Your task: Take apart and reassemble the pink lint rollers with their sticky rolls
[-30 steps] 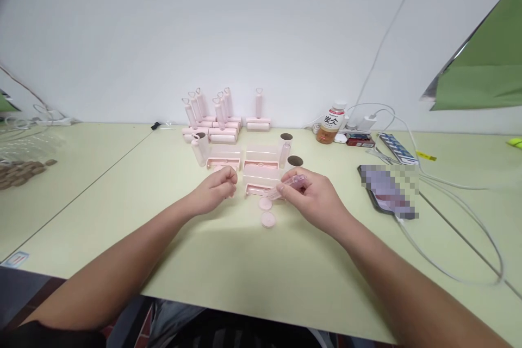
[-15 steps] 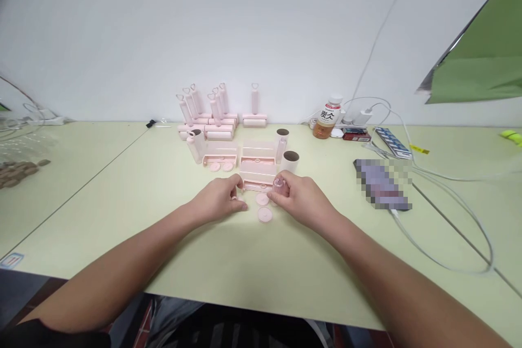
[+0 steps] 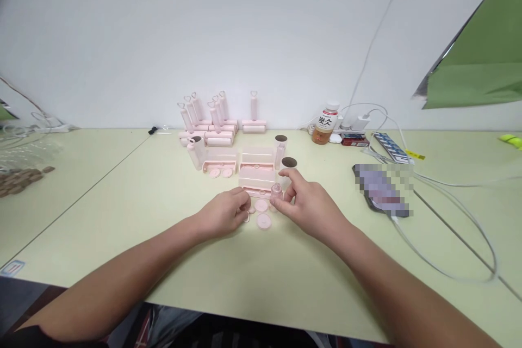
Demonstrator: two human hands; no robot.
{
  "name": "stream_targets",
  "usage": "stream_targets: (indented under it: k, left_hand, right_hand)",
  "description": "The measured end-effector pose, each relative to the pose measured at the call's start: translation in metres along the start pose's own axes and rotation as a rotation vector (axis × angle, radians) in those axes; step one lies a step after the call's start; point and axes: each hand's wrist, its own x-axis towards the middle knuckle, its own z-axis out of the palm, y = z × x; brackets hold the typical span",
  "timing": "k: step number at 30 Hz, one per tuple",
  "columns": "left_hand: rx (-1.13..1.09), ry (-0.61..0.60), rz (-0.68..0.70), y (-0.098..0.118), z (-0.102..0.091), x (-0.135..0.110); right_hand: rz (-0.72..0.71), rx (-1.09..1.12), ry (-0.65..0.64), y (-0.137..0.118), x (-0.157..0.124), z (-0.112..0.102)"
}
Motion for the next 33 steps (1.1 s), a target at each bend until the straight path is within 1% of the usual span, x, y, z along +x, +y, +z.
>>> stream_targets:
  k: [2,4,6,7,8,10,12,14,17,19,21,24,27,30,33]
  left_hand:
    - [-0.005,0.02,0.017,0.003,-0.002,-0.001]
    - [-0.014,0.05,0.036,0.006,-0.01,0.002]
    - [-0.001,0.1,0.035,0.006,-0.023,0.013]
    - [0.012,0.131,0.022,0.004,-0.033,0.022]
    - [0.029,0.164,0.005,0.001,-0.043,0.035]
    - [0.048,0.229,-0.04,-0.008,-0.064,0.068]
    - [0.047,0.297,-0.102,-0.021,-0.083,0.109]
    - [0.05,0.369,-0.195,-0.035,-0.097,0.152]
    - [0.096,0.461,-0.242,-0.05,-0.109,0.207]
    - [0.136,0.488,-0.255,-0.058,-0.113,0.234]
    - [0.177,0.471,-0.267,-0.065,-0.115,0.253]
    - [0.224,0.387,-0.29,-0.078,-0.12,0.272]
    - [0.241,0.326,-0.306,-0.088,-0.125,0.279]
    - [0.265,0.318,-0.29,-0.088,-0.128,0.276]
    - [0.292,0.34,-0.248,-0.079,-0.134,0.265]
  right_hand:
    - [-0.002,0.012,0.044,-0.001,-0.004,-0.004]
    - [-0.007,0.038,0.109,-0.002,-0.008,-0.007]
    - [-0.023,0.074,0.189,-0.003,-0.013,-0.01]
    - [-0.033,0.093,0.224,-0.003,-0.014,-0.01]
    - [-0.044,0.108,0.251,-0.003,-0.016,-0.011]
    - [-0.073,0.128,0.282,-0.002,-0.017,-0.01]
    - [-0.106,0.142,0.3,-0.001,-0.017,-0.008]
    - [-0.137,0.165,0.304,0.0,-0.016,-0.004]
    - [-0.175,0.207,0.273,0.0,-0.014,0.003]
    - [-0.195,0.228,0.252,0.0,-0.012,0.007]
    - [-0.2,0.249,0.235,0.0,-0.011,0.01]
    - [-0.175,0.29,0.22,0.0,-0.009,0.01]
    - [-0.156,0.324,0.241,0.002,-0.008,0.007]
    - [-0.155,0.345,0.282,0.004,-0.009,0.005]
    - [-0.142,0.387,0.329,0.005,-0.009,0.004]
